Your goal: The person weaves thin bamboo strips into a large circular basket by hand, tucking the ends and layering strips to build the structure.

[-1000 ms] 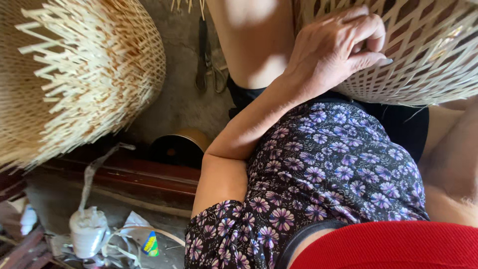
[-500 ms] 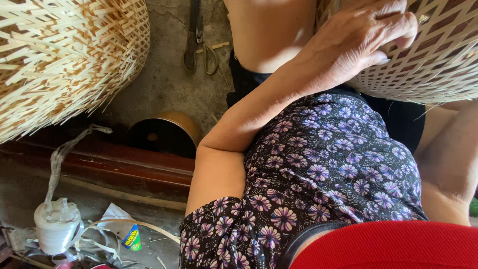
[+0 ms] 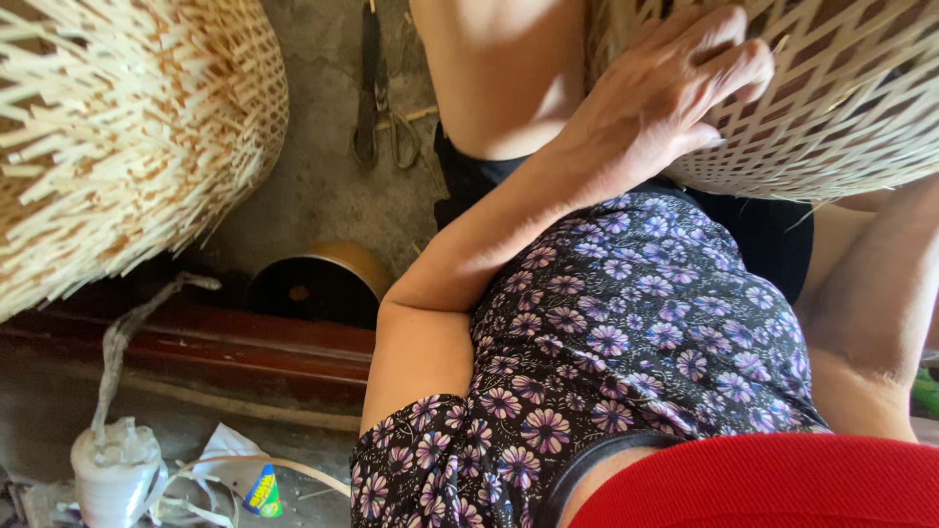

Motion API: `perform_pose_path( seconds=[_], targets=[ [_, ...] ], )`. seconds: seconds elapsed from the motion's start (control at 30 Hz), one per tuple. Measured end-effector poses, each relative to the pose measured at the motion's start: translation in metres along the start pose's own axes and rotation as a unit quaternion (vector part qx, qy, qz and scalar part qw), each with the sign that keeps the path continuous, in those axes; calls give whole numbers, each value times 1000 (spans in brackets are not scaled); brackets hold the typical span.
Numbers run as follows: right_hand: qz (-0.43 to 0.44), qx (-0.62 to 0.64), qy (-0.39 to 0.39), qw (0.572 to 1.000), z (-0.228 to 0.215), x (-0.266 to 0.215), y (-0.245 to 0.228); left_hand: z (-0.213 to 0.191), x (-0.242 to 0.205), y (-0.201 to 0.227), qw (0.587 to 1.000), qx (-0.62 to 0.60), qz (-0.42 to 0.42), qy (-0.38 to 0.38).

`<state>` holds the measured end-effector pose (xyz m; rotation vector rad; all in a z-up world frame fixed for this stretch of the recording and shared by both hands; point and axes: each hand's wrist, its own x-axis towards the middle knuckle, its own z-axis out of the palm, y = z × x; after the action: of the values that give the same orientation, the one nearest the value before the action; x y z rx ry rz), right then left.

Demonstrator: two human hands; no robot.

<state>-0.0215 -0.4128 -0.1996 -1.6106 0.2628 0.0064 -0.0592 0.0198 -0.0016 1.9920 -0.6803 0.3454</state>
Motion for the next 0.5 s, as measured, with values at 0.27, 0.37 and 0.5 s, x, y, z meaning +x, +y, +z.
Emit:
perform_pose_path(
  seconds=[0.27, 0.37, 0.5],
  targets=[
    [-32, 23, 15, 999, -2, 13, -10, 5, 2, 11, 997, 45, -61, -30],
    [-38, 38, 24, 998, -3, 13, -11, 5, 6, 14, 996, 62, -60, -28],
    [-47, 52, 37, 997, -6, 14, -11, 3, 15, 24, 994, 75, -81, -9]
  ],
)
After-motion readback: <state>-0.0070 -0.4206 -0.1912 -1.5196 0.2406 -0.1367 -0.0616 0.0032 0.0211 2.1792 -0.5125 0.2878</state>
